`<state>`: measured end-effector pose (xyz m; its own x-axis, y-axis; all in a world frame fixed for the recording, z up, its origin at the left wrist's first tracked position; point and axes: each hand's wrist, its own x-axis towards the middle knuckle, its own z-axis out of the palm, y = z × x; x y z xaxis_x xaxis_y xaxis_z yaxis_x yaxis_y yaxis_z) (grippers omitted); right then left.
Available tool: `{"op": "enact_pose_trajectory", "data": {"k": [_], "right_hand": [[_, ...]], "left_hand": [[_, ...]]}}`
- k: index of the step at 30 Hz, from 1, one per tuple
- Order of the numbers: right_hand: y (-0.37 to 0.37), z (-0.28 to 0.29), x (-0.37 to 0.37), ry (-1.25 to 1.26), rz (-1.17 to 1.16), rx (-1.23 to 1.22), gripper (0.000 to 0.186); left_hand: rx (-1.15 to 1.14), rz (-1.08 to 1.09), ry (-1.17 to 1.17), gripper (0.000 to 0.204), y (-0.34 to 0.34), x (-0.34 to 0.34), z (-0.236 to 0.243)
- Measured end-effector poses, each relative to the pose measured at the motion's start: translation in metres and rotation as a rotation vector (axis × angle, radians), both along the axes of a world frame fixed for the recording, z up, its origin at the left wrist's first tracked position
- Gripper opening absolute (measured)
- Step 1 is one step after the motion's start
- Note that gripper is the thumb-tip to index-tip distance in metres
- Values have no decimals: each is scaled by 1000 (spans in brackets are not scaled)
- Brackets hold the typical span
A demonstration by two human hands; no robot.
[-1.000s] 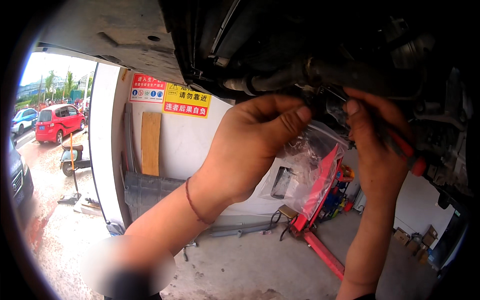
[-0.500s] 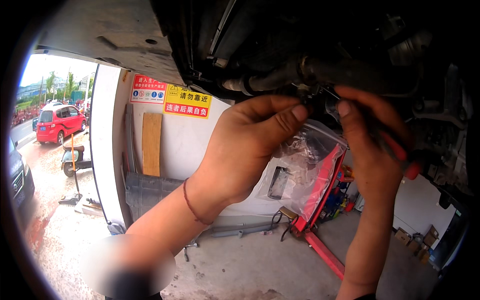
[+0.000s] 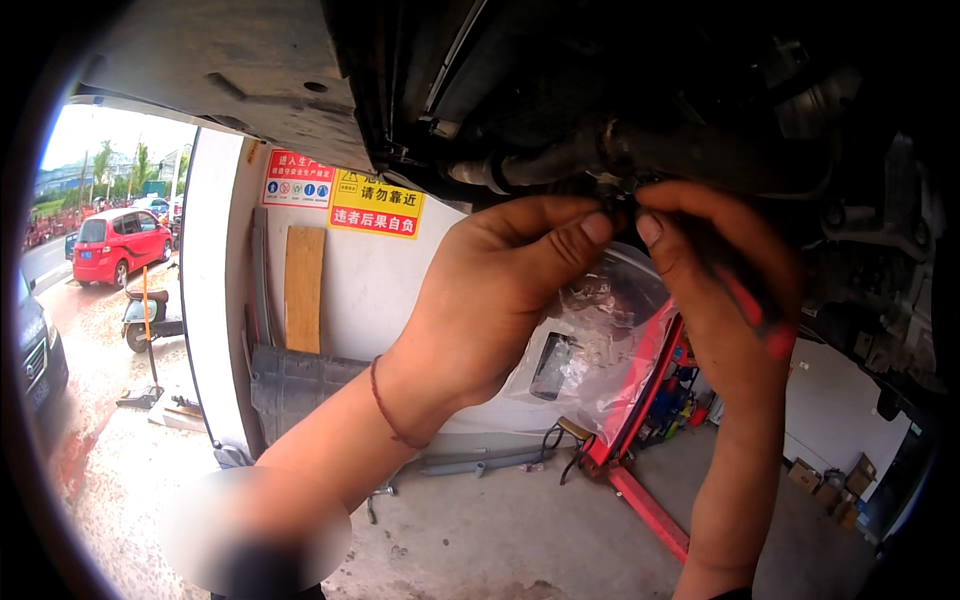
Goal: The person opens a plastic bag containing small parts at a workbench, then walks to a vehicle raised on a lift. They use a screwdriver to manipulate a component underneath the vehicle, appearing to install or adjust a part.
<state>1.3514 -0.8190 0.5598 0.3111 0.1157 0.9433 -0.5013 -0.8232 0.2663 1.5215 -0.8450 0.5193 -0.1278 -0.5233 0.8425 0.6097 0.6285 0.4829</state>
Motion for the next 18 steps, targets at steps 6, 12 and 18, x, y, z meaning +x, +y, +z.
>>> {"op": "enact_pose_trajectory", "data": {"k": [6,12,18], "right_hand": [[0,1,3,20,43,73,15],[-4,2,3,34,74,72,14],[-8,4,4,43,77,17,14]], "left_hand": [[-20,-6,-36,29,-7,3,-1],[-41,-7,-36,29,-9,1,-2],[-68,108,-1,27,-10,-2,-2]]}}
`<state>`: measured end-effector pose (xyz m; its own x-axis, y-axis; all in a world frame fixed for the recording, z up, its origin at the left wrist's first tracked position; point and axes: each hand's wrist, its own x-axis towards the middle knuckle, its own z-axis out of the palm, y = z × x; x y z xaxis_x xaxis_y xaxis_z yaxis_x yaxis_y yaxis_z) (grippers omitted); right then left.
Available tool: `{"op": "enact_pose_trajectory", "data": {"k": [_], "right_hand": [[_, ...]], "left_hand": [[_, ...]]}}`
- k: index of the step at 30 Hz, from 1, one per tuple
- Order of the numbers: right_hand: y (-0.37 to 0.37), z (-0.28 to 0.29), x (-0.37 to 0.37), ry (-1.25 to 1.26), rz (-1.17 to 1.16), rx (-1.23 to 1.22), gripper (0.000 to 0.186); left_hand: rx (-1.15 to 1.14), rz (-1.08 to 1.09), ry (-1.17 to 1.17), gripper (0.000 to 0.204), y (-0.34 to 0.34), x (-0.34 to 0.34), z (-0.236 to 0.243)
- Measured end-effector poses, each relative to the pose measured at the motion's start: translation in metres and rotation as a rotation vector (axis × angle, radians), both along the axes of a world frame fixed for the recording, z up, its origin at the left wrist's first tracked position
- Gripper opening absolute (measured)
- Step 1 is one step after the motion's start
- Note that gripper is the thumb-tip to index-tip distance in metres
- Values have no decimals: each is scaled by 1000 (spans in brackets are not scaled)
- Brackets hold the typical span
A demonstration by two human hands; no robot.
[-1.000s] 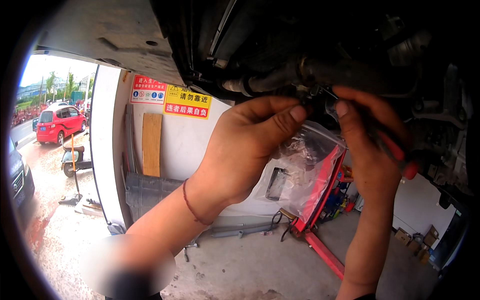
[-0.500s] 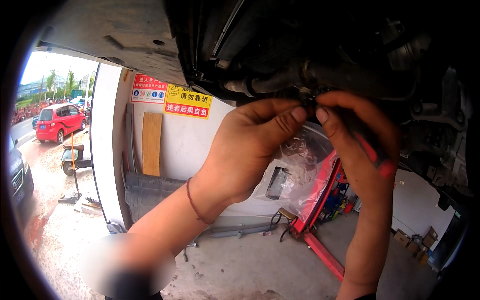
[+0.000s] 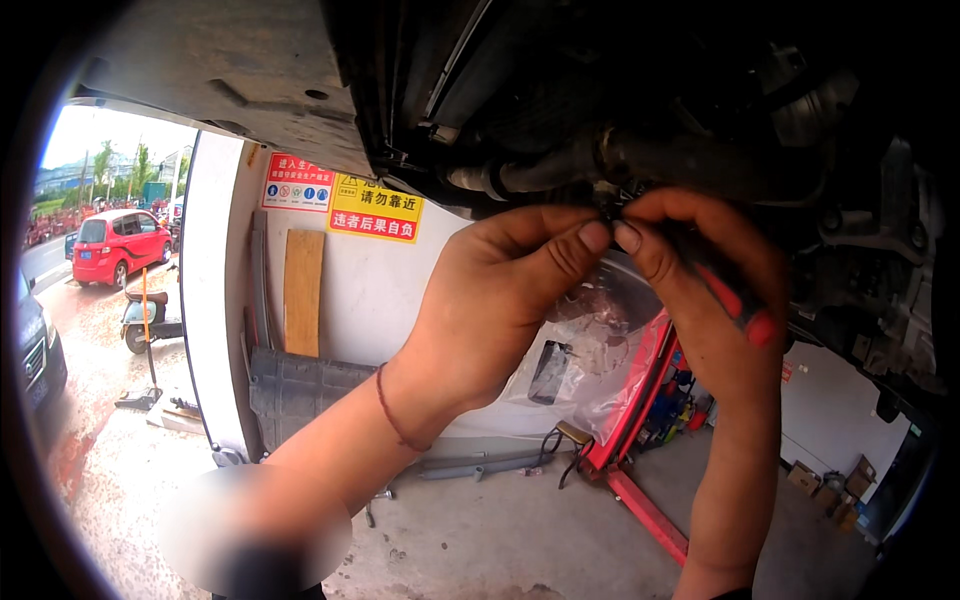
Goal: The person opens a plastic bag containing small parts at a workbench, then walks to a vehicle raised on a lift. They use a screwdriver to manipulate a component underneath the vehicle, appearing to install or adjust a part.
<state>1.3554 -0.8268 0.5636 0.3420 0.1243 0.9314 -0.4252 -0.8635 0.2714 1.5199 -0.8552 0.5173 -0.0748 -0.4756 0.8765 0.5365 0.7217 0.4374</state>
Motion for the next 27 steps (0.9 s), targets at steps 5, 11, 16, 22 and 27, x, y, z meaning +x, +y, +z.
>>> {"op": "enact_pose_trajectory", "data": {"k": [5,11,16,22,27], "right_hand": [[2,-1,0,9,-4,80,14],[3,-1,0,-1,-11,102,14],[13,-8,-2,-99,-72,52,19],[4,-35,-45,-260,375,-82,26],[5,-63,-64,-387,490,-100,35]], "left_hand": [[18,-29,-20,27,0,3,-1],[10,-101,-29,27,2,2,0],[31,-123,21,26,-1,3,0],[66,-127,31,28,6,6,2],[97,-145,18,28,6,2,1]]}}
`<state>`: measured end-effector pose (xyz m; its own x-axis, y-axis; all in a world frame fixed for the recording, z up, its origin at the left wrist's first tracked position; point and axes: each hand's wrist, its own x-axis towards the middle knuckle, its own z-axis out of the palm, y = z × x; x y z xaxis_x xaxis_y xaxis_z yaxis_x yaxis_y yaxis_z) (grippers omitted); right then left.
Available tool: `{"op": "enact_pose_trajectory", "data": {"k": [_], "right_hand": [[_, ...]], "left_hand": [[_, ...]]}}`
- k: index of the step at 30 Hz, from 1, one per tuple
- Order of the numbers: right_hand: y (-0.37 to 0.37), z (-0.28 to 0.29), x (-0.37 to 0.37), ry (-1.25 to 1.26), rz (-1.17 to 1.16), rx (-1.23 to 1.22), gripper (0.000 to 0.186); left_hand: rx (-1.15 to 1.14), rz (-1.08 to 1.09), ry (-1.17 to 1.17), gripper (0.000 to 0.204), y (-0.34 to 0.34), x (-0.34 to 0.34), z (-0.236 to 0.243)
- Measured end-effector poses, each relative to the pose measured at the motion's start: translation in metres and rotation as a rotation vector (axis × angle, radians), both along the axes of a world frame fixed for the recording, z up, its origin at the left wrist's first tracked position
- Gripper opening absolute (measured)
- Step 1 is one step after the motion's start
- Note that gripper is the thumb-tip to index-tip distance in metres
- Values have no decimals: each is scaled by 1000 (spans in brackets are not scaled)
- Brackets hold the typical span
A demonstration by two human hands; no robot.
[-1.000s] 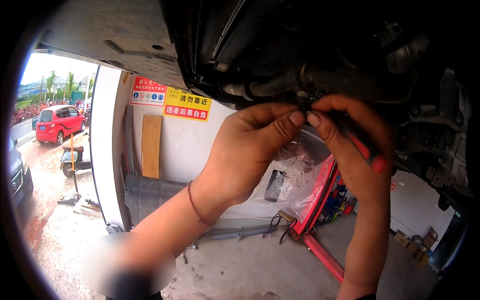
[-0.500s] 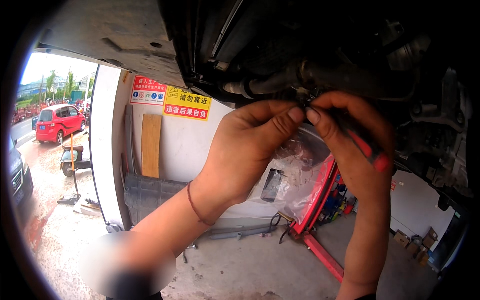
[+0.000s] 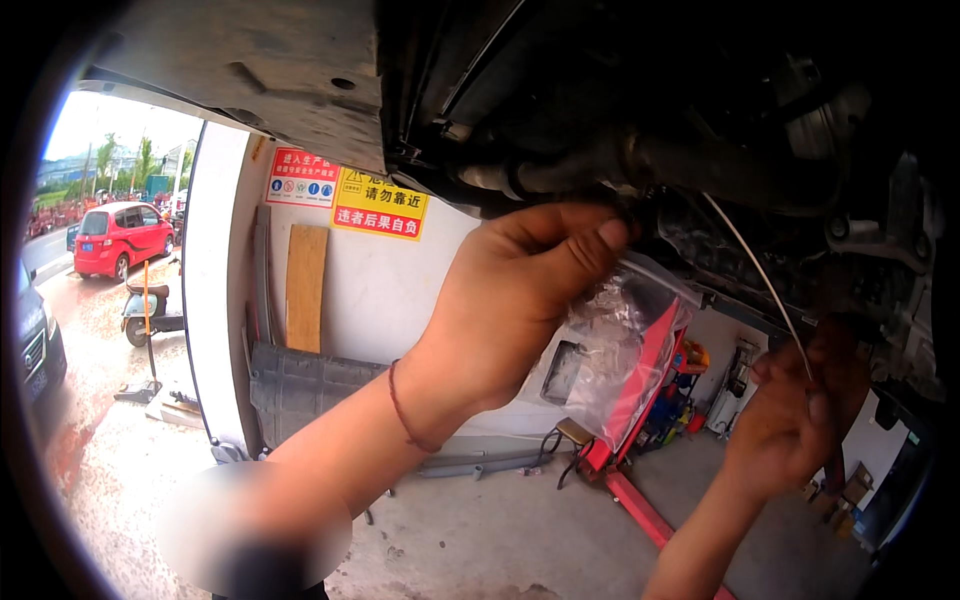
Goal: The person opens a plastic bag containing small parts at a workbench, then walks to a vehicle raised on a lift. They use a screwdriver to manipulate a component underneath the vehicle, appearing to install or adjust a part.
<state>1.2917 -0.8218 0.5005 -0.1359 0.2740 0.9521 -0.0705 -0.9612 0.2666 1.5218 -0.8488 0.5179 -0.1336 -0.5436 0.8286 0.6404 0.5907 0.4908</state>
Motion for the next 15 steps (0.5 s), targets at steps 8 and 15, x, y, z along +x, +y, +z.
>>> {"op": "enact_pose_trajectory", "data": {"k": [8,15], "right_hand": [[7,-25,0,15,402,201,30],[2,-21,5,-33,384,260,23]], "left_hand": [[-4,59,-8,27,-6,2,-5],[-2,15,15,27,-3,-2,-2]]}}
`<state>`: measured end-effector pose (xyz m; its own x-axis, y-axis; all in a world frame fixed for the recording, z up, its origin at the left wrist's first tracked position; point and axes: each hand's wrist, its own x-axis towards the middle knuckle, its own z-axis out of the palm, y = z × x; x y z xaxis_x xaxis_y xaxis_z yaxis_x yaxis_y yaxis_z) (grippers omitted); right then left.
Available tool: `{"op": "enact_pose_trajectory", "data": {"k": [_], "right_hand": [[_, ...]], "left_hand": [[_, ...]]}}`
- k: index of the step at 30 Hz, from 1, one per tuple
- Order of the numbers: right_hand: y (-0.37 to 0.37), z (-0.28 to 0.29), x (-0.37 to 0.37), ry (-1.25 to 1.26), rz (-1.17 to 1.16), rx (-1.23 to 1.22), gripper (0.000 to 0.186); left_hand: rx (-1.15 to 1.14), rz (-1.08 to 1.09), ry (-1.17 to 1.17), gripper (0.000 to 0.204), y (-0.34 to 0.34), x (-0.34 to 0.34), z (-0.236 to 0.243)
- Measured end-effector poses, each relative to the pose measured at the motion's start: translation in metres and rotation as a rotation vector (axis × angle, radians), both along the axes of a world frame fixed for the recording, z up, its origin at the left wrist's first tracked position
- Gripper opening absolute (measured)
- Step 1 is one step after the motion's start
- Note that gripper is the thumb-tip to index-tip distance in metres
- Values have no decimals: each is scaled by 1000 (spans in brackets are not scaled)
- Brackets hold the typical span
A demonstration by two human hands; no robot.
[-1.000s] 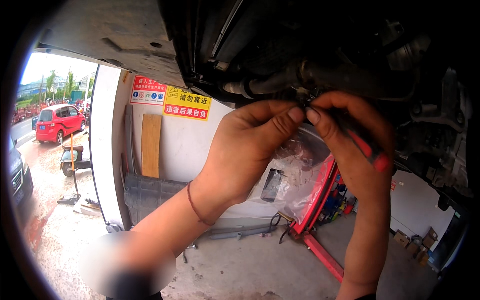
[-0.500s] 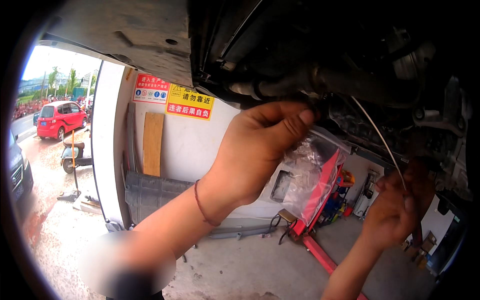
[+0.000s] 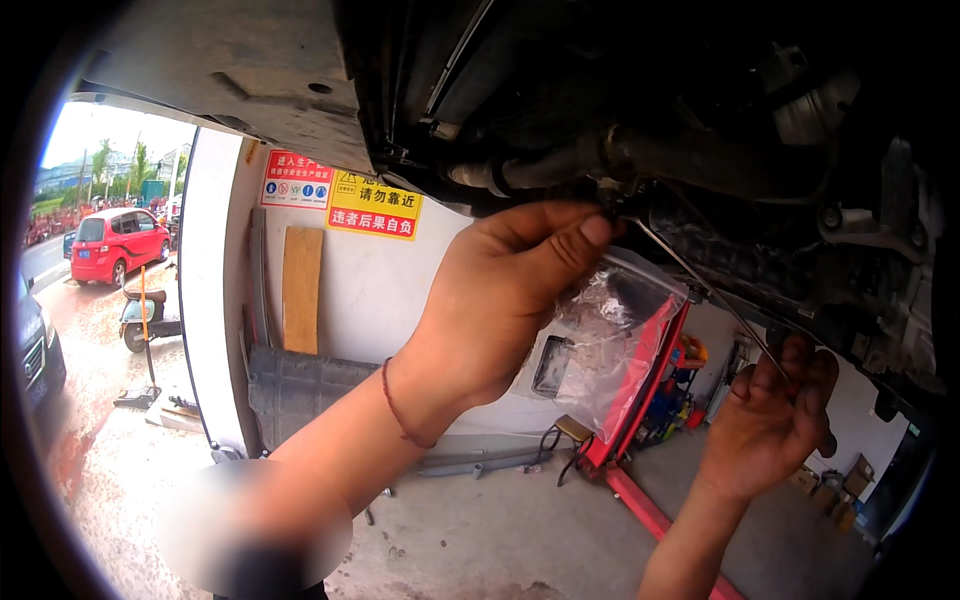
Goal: The person opens a plastic bag containing small parts at a workbench, then walks to a vehicle raised on a lift. They use a screwdriver to manipulate a component underneath the vehicle, appearing to install or adjust a part.
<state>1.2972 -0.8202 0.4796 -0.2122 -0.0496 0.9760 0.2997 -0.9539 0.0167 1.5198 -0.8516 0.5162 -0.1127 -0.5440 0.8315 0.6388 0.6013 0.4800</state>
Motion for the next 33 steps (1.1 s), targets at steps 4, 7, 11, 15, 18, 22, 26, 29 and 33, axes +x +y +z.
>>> {"op": "enact_pose_trajectory", "data": {"k": [4,7,11,15,18,22,26,29,33], "right_hand": [[-2,2,1,30,9,11,21],[-4,3,1,51,25,6,21],[-7,5,4,-77,21,28,24],[-7,7,6,-79,5,44,26],[-7,8,6,-66,-21,42,27],[-9,6,6,-84,-52,38,30],[-7,7,2,-101,-47,45,32],[-7,6,3,-144,-59,54,34],[-8,6,4,-107,-49,53,34]], "left_hand": [[-19,-12,5,27,0,1,0],[-20,-29,1,27,0,2,0],[-36,-46,2,27,-1,3,0],[-29,-67,10,27,-3,2,0],[-21,-42,15,27,-2,1,0],[0,-17,-7,27,-2,1,1],[-1,-27,-15,27,-6,1,1],[-2,-6,21,26,-7,-1,1],[-14,-17,30,26,-8,-3,2]]}}
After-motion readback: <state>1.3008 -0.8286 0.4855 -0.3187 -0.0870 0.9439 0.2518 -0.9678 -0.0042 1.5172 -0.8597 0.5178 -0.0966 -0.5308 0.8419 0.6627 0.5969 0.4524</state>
